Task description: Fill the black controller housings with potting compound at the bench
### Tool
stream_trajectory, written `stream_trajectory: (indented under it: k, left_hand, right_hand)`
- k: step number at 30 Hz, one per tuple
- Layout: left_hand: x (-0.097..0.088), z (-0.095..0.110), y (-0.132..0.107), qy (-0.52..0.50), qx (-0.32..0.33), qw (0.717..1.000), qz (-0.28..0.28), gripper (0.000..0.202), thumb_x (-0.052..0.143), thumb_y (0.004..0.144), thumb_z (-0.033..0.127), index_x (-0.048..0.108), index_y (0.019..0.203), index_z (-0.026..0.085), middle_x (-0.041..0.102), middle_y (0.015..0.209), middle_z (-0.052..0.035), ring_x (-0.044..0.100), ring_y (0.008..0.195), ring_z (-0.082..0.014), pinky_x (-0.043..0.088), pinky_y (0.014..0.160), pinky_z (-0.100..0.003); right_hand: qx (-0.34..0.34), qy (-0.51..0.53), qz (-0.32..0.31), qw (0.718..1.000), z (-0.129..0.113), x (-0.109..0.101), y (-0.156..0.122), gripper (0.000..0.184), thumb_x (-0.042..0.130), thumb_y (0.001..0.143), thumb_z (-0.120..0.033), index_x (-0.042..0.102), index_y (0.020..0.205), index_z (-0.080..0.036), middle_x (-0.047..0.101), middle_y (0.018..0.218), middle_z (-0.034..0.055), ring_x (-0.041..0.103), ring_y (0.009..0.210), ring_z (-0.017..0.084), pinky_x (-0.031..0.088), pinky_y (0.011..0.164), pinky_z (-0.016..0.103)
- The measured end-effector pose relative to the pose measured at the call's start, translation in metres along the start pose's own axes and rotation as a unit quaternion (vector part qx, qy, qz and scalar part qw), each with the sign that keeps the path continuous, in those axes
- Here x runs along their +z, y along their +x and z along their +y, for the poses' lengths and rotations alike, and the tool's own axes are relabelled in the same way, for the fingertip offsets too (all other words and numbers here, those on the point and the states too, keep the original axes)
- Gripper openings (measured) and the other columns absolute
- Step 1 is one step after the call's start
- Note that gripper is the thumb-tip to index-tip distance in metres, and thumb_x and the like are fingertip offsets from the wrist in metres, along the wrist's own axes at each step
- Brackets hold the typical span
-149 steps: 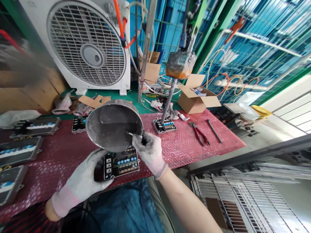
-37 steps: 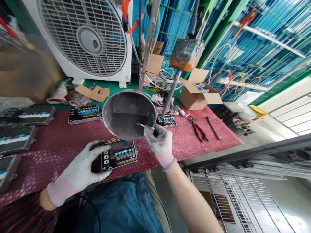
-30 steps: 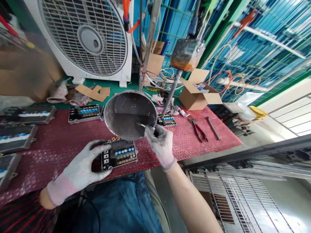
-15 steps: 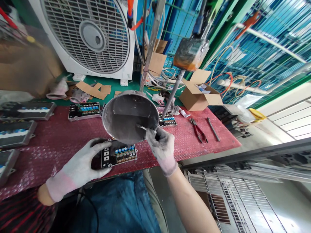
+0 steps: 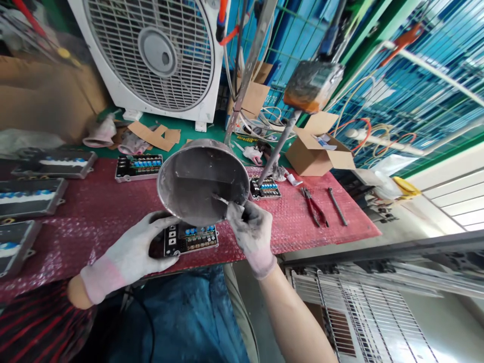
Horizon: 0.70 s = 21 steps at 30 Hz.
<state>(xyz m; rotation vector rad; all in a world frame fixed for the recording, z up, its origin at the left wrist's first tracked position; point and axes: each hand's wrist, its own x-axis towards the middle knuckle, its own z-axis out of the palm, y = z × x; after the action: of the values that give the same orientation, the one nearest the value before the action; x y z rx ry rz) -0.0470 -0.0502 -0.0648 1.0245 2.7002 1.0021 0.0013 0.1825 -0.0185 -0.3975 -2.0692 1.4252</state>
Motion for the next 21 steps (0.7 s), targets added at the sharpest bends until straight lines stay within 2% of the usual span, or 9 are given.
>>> stream_trajectory:
  k: [7, 14, 21]
  left_hand:
    - [-0.005, 0.007, 0.001, -0.013, -0.026, 0.999, -0.025, 0.065, 0.077, 0.071, 0.025, 0.055, 0.132, 0.024, 0.055, 0.132, -0.0095, 0.059, 0.119, -0.0268, 0.049, 0.107, -0.042]
    - [-0.004, 0.007, 0.003, -0.034, -0.024, 0.999, -0.024, 0.067, 0.076, 0.070, 0.026, 0.054, 0.133, 0.027, 0.053, 0.135, -0.0074, 0.058, 0.122, -0.0268, 0.048, 0.108, -0.041]
    - [-0.006, 0.007, 0.002, -0.025, -0.021, 0.999, -0.031, 0.061, 0.075, 0.071, 0.025, 0.055, 0.130, 0.025, 0.056, 0.129, -0.0092, 0.059, 0.118, -0.0285, 0.049, 0.105, -0.045]
  right_hand:
    - [-0.001, 0.018, -0.018, 1.000, -0.006, 0.008, -0.003, 0.039, 0.063, 0.070, -0.039, 0.034, 0.051, -0.023, 0.025, 0.053, -0.0071, 0.021, 0.051, 0.007, 0.020, 0.043, 0.023]
    - [-0.018, 0.010, -0.022, 1.000, -0.004, 0.015, -0.005, 0.043, 0.066, 0.074, -0.044, 0.036, 0.053, -0.022, 0.029, 0.051, -0.0072, 0.025, 0.050, 0.007, 0.021, 0.042, 0.022]
    - [-0.008, 0.006, -0.023, 1.000, -0.006, 0.021, -0.007, 0.039, 0.065, 0.074, -0.036, 0.035, 0.052, -0.022, 0.029, 0.051, -0.0074, 0.027, 0.048, 0.007, 0.022, 0.042, 0.022]
